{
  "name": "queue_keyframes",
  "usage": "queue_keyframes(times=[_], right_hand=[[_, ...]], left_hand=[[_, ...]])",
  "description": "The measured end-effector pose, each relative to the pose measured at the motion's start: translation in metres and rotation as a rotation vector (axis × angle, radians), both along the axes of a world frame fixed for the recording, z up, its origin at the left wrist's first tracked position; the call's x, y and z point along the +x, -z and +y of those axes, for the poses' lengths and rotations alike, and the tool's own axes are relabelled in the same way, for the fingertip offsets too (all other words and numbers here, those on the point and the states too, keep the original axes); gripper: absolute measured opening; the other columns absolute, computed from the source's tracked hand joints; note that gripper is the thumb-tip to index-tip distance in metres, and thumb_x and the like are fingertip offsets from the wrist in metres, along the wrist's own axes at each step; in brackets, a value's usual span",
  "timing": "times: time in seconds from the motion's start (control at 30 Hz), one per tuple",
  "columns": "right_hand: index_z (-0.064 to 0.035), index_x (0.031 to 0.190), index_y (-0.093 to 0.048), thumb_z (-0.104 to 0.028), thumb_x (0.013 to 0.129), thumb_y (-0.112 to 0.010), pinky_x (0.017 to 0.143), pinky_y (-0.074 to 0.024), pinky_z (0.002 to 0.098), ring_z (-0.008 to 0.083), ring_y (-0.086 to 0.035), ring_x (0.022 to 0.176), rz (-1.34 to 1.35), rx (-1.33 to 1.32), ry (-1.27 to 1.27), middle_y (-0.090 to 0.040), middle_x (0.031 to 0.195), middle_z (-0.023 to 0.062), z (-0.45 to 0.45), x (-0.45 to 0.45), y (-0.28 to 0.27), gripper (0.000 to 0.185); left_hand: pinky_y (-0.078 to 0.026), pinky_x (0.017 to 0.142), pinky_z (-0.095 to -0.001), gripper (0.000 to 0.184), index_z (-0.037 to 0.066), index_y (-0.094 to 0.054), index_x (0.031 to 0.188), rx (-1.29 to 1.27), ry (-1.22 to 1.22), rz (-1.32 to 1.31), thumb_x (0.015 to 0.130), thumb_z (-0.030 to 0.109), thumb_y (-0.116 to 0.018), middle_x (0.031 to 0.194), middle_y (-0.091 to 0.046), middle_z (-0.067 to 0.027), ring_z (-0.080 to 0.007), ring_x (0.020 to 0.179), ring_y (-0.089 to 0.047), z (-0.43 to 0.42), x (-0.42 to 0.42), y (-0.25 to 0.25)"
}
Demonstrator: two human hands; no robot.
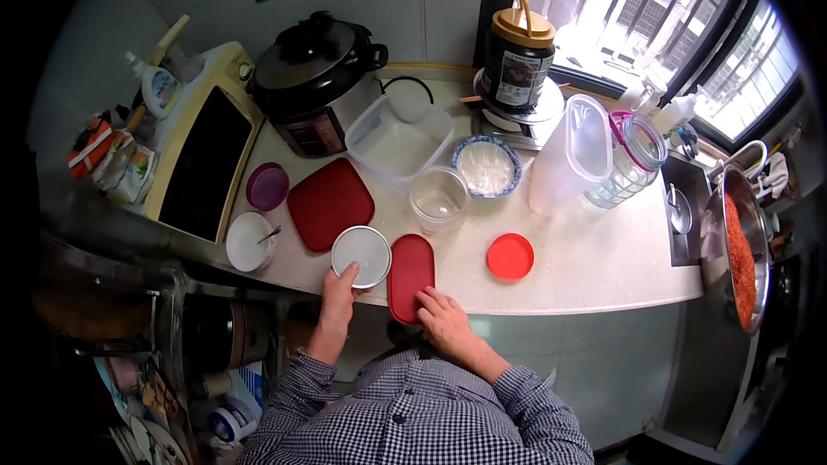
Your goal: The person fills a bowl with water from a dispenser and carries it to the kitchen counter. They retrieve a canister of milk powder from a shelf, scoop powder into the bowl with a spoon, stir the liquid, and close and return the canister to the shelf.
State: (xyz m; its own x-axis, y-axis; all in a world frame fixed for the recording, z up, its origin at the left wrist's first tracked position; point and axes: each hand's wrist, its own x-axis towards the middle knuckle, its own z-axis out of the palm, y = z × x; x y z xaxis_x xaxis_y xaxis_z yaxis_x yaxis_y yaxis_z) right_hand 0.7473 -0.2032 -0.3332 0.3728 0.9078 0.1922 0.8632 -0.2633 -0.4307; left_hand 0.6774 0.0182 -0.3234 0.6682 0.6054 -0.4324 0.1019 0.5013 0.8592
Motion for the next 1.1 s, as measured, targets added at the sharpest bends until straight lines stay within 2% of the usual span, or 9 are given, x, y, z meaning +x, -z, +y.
queue_keyframes(times=[0.17,0.33,0.43,0.47,0.6,0.83,0.87,0.97,1.1], right_hand=[[-0.0040,0.086,-0.055,-0.008,0.070,-0.063,0.091,-0.0433,0.0414,0.0323,-0.047,0.122,0.016,0.018,0.009,-0.052,0.127,0.0155,-0.016,0.005,-0.004,0.018],[-0.0045,0.115,-0.054,-0.013,0.079,-0.064,0.088,-0.0466,0.0389,0.0304,-0.055,0.109,0.239,0.241,0.166,-0.056,0.119,0.0160,-0.014,0.009,-0.022,0.038],[-0.0047,0.114,-0.055,-0.016,0.085,-0.064,0.076,-0.0509,0.0346,0.0251,-0.062,0.089,0.843,0.305,0.433,-0.060,0.105,0.0152,-0.021,0.013,-0.044,0.032],[-0.0045,0.108,-0.057,-0.015,0.087,-0.063,0.064,-0.0503,0.0303,0.0207,-0.061,0.071,0.783,0.426,0.454,-0.062,0.089,0.0126,-0.025,0.015,-0.035,0.025],[-0.0036,0.100,-0.057,-0.009,0.085,-0.064,0.055,-0.0454,0.0282,0.0159,-0.056,0.060,0.673,0.540,0.620,-0.058,0.072,0.0082,-0.068,0.020,-0.042,0.017],[-0.0028,0.104,-0.056,-0.007,0.083,-0.065,0.054,-0.0443,0.0250,0.0112,-0.053,0.059,0.563,0.752,1.190,-0.053,0.069,0.0068,-0.170,0.000,-0.056,0.023],[-0.0035,0.104,-0.058,-0.007,0.087,-0.063,0.057,-0.0430,0.0204,0.0050,-0.050,0.065,0.550,0.769,1.201,-0.054,0.071,-0.0006,-0.183,-0.010,-0.053,0.018],[-0.0013,0.098,-0.059,-0.013,0.087,-0.061,0.058,-0.0455,0.0265,0.0105,-0.054,0.063,0.484,0.834,1.384,-0.056,0.073,0.0072,-0.217,-0.055,-0.040,0.016],[-0.0009,0.093,-0.059,-0.014,0.090,-0.058,0.058,-0.0440,0.0277,0.0113,-0.056,0.064,0.605,0.939,1.669,-0.055,0.067,0.0042,-0.279,-0.104,-0.055,0.014]], left_hand=[[-0.054,0.058,-0.0260,0.026,-0.004,-0.061,0.107,0.171,-0.013,0.050,0.091,0.016,-0.055,0.095,-0.065,-0.0070,-0.0134,0.077,-0.063,-0.003,-0.011,0.006],[-0.053,0.062,-0.0251,0.025,-0.004,-0.059,0.109,0.349,0.190,0.109,0.091,0.013,-0.057,0.093,-0.064,-0.0061,-0.0116,0.076,-0.060,-0.029,-0.014,-0.013],[-0.053,0.065,-0.0244,0.023,-0.003,-0.059,0.109,0.280,0.322,0.007,0.091,0.011,-0.057,0.089,-0.062,-0.0040,-0.0104,0.074,-0.058,-0.068,-0.004,-0.032],[-0.053,0.065,-0.0227,0.024,-0.001,-0.059,0.111,0.325,0.436,-0.022,0.091,0.012,-0.057,0.092,-0.062,-0.0040,-0.0098,0.077,-0.058,-0.076,0.000,-0.027],[-0.052,0.064,-0.0228,0.027,-0.002,-0.058,0.112,0.036,0.512,-0.046,0.091,0.014,-0.058,0.097,-0.062,-0.0041,-0.0094,0.081,-0.057,-0.126,0.026,-0.030],[-0.053,0.065,-0.0263,0.025,-0.003,-0.058,0.111,-0.061,0.930,-0.112,0.091,0.013,-0.057,0.097,-0.063,-0.0051,-0.0131,0.084,-0.059,-0.206,0.070,-0.026],[-0.053,0.065,-0.0264,0.025,-0.003,-0.058,0.110,-0.073,1.038,-0.120,0.091,0.014,-0.057,0.096,-0.063,-0.0049,-0.0132,0.084,-0.059,-0.217,0.075,-0.023],[-0.052,0.065,-0.0266,0.025,-0.001,-0.058,0.110,-0.086,1.318,-0.137,0.090,0.015,-0.058,0.096,-0.063,-0.0046,-0.0136,0.084,-0.060,-0.264,0.079,-0.016],[-0.051,0.066,-0.0262,0.035,0.001,-0.051,0.119,-0.069,1.588,-0.194,0.088,0.014,-0.061,0.111,-0.058,-0.0074,-0.0139,0.090,-0.059,-0.342,0.071,-0.035]])
